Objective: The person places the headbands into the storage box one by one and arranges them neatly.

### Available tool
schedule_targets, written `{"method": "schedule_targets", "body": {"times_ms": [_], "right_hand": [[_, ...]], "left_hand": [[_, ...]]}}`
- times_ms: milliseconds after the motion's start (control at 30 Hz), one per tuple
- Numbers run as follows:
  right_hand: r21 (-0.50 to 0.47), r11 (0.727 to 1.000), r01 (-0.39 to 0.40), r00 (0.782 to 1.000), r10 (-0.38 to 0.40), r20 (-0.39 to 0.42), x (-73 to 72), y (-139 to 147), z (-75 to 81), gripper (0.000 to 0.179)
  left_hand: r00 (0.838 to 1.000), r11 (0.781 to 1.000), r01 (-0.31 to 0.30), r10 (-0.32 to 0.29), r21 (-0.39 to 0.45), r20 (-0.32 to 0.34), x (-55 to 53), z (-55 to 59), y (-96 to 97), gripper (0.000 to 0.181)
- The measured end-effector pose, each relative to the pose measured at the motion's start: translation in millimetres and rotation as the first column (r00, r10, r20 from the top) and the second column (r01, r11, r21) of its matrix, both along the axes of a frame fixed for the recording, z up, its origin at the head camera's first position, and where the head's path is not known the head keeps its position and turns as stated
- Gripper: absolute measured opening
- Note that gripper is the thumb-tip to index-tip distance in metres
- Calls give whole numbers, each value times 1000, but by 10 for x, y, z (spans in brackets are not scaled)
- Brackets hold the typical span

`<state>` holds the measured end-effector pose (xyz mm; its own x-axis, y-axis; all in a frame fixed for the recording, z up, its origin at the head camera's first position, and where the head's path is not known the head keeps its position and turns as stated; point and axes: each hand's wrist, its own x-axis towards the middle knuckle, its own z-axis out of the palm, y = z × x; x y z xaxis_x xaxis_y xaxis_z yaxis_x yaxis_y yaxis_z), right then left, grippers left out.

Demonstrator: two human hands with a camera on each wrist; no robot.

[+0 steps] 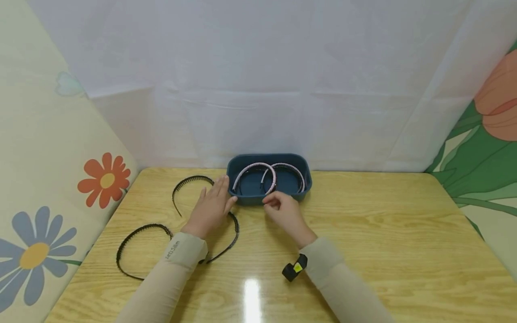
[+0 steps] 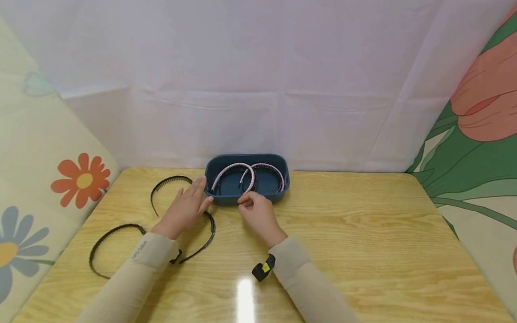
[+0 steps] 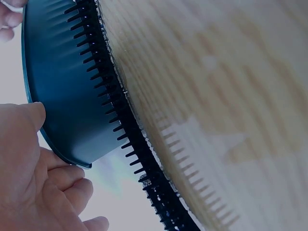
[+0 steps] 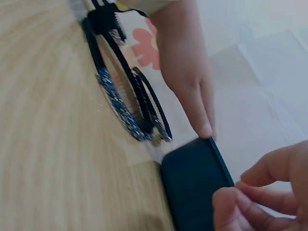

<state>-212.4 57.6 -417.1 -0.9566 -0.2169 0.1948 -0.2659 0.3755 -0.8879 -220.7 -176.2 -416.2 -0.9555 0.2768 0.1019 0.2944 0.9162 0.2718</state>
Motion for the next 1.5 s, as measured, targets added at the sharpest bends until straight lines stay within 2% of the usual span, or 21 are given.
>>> {"method": "schedule_targets", "body": {"times_ms": [100,267,400,600,800,1033,1267,1367,1500], "right_hand": [[39,998,-47,998,45,51,51,-50,-23,10],[39,991,-129,982,122,147,129,-148,-69,13],[31,986,-163,964,153,217,167,-241,-141,13],[7,980,-201,945,192,265,219,-361,-219,11],[78,980,-186,960,164,229,241,-445,-213,9],[248,958,-144,985,113,133,235,-538,-202,21],[324,940,-107,993,82,90,220,-598,-208,29],[348,931,-111,993,91,74,211,-594,-209,28],[346,929,-134,990,109,92,196,-560,-200,26]], "left_hand": [[1000,1000,0,0,1,-2,-4,-6,-2,70],[1000,1000,-2,2,2,-6,-11,-16,-4,70],[1000,1000,-2,2,0,-12,-13,-16,-7,70],[1000,1000,1,-1,3,-10,-21,-10,-9,70],[1000,1000,1,-1,5,-9,-31,-15,-14,70],[1000,1000,7,-7,9,-6,-24,-16,-16,70],[1000,1000,10,-10,15,-8,-22,-14,-17,70],[1000,1000,11,-10,22,-9,-22,-14,-15,70],[1000,1000,8,-8,20,-5,-25,-18,-15,70]]}}
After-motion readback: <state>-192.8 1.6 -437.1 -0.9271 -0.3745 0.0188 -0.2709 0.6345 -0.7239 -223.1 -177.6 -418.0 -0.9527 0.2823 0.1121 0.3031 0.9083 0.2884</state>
